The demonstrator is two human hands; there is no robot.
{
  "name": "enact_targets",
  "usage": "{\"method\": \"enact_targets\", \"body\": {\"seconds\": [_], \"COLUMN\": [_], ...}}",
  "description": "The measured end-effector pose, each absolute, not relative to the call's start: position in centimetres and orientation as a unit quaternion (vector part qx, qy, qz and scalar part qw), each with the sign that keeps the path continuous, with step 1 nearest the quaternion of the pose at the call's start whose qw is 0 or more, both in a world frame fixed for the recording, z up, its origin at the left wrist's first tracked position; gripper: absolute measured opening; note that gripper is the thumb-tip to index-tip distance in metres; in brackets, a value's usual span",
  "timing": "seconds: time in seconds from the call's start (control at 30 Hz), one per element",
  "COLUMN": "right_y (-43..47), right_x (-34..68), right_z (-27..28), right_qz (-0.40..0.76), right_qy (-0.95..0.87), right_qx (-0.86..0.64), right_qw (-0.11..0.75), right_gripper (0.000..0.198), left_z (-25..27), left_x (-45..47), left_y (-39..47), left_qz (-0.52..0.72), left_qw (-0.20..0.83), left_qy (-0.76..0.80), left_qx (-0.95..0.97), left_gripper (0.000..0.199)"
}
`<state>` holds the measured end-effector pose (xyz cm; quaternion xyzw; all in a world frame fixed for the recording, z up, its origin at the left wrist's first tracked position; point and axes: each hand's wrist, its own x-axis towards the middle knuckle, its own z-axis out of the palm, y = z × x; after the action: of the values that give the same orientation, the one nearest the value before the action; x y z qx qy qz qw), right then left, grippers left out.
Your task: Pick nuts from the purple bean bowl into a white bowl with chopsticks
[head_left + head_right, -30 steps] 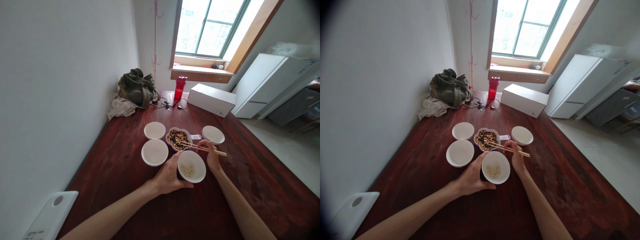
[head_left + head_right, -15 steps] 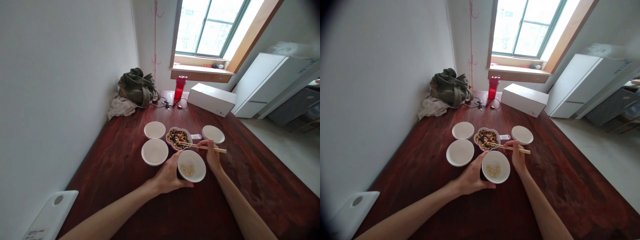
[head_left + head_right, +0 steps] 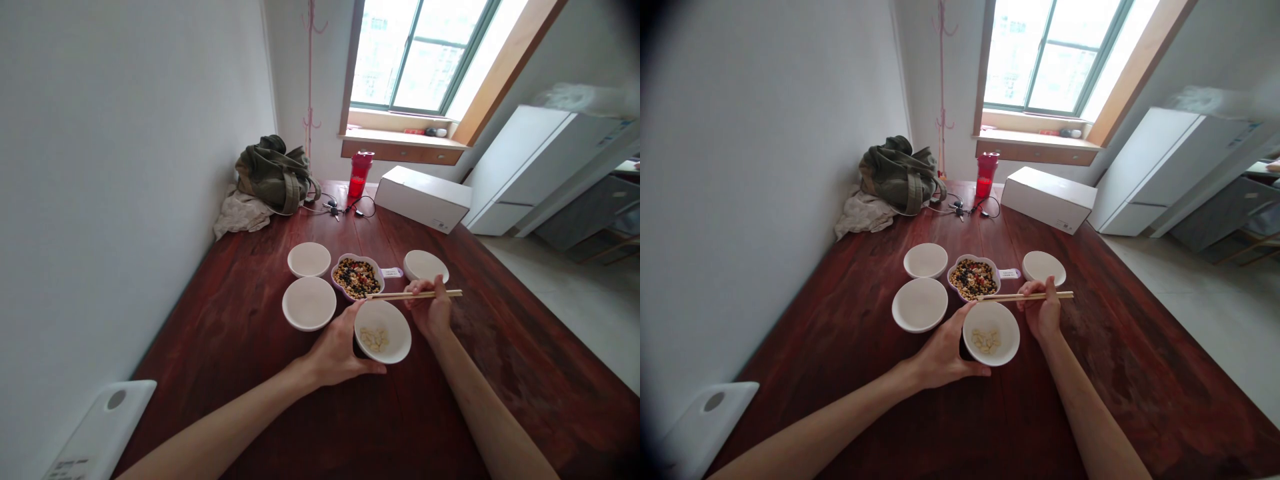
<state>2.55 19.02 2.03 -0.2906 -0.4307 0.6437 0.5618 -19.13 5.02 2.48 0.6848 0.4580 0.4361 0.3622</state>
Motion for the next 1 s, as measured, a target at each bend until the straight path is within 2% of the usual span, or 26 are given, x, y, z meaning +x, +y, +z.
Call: {"method": "enact_targets", "body": {"seconds": [0.37, 0.67, 1.0], "right_y": [18.5, 18.9, 18.1], "right_x": [2.3, 2.0, 1.2], "right_z": [2.7, 1.8, 2.0], "right_qz": [0.663, 0.646, 0.68], "right_qy": [-0.472, -0.444, -0.462], "right_qx": [-0.289, -0.306, -0.339], "right_qw": [0.504, 0.541, 0.457], "right_gripper": [0.073, 0.06, 0.061], "left_z": [2.6, 2.6, 2.3], "left_x": [-19.1, -19.0, -19.1], "left_y": [5.0, 5.0, 5.0], "left_qz": [0.433, 0.433, 0.427], "left_qw": [0.365, 0.356, 0.354], "left_qy": [0.455, 0.471, 0.48], "left_qx": [0.687, 0.681, 0.679], "left_gripper": [0.127, 0.13, 0.132]}}
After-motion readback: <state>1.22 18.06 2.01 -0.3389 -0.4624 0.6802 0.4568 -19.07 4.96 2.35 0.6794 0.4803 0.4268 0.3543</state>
